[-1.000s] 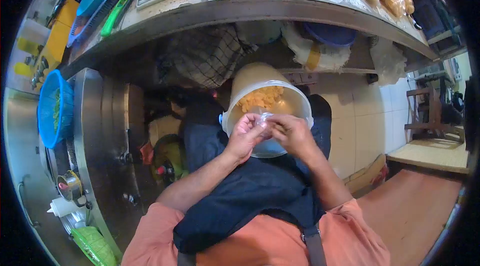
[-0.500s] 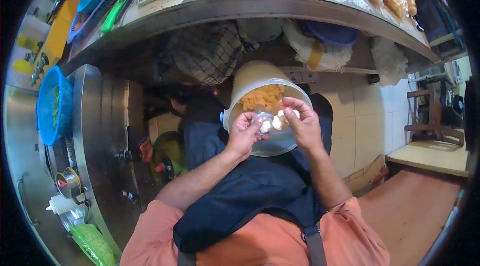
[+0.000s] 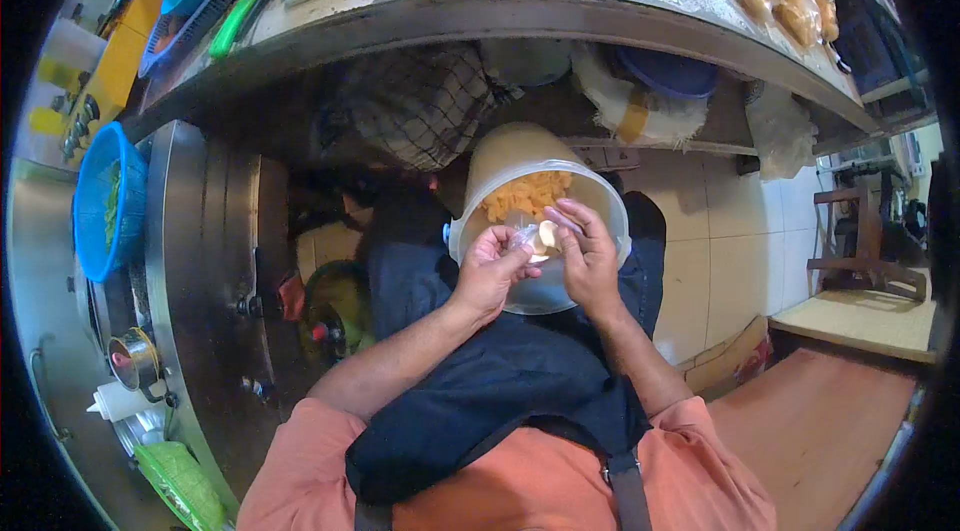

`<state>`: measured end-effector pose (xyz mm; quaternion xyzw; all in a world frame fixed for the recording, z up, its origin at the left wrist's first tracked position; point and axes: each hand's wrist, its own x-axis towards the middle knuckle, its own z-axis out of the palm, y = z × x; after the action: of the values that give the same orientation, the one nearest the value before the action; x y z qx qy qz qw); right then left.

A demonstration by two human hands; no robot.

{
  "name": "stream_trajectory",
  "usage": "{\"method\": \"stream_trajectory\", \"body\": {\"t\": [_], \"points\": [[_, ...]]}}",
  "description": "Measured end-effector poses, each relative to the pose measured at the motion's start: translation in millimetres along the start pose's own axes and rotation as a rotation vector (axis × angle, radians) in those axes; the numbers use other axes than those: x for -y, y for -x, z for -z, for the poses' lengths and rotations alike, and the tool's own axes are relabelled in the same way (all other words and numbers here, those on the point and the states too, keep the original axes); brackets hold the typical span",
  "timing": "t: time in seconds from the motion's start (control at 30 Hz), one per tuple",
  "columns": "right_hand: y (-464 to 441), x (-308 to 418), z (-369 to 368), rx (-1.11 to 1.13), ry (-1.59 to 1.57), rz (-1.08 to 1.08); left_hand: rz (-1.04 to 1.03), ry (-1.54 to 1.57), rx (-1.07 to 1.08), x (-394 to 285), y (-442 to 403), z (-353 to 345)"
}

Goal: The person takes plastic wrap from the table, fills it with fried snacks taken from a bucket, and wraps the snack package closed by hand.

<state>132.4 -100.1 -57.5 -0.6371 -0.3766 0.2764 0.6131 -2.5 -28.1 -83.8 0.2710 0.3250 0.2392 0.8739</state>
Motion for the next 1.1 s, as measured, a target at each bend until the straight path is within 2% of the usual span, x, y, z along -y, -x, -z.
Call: {"method": "stream_trajectory", "body": {"t": [0.07, 0.1, 0.17, 0.2, 0.27, 0.37, 0.43, 0.5, 0.53, 0.6, 0.63, 0.73, 0.97, 1.07, 1.1], "points": [[0, 4, 2, -0.026, -0.263, -0.179, -0.017, -0.024, -0.014, 1, 0, 1], [0, 7, 3, -0.025, -0.264, -0.180, -0.036, -0.049, -0.026, 1, -1, 2], [-1, 14, 7, 0.036, -0.013, -0.051, -0.035, -0.075, -0.041, 2, -1, 5], [-2, 17, 8, 0.036, -0.011, -0.050, -0.035, -0.099, -0.056, 1, -2, 4], [-1, 22, 10, 0.184, 0.378, 0.151, -0.005, -0.092, -0.055, 0, -1, 3], [1, 23, 2, 0.229, 0.419, 0.259, 0.013, -0.022, -0.023, 0, 0, -2], [0, 17, -1, 0.222, 0.457, 0.259, 0.003, 0.041, 0.008, -2, 2, -6], [-2, 5, 0, 0.215, 0.377, 0.022, 0.132, 0.064, 0.011, -4, 8, -9], [-3, 4, 2, 0.214, 0.377, 0.023, 0.131, 0.064, 0.012, -5, 8, -9], [-5, 4, 5, 0.171, 0.090, -0.189, 0.159, 0.061, 0.023, -7, 8, -8], [-6, 6, 7, 0.174, 0.088, -0.190, 0.158, 0.061, 0.020, -9, 8, -6], [-14, 32, 15, 0.239, -0.292, -0.453, 0.195, 0.095, 0.056, -10, 6, -4], [-16, 51, 19, 0.318, -0.476, -0.488, 0.172, 0.149, 0.068, -10, 6, -4], [-15, 64, 22, 0.362, -0.361, -0.499, 0.164, 0.150, 0.084, -11, 7, -2], [-12, 58, 22, 0.390, -0.246, -0.376, 0.163, 0.152, 0.092, -12, 9, -3]]}}
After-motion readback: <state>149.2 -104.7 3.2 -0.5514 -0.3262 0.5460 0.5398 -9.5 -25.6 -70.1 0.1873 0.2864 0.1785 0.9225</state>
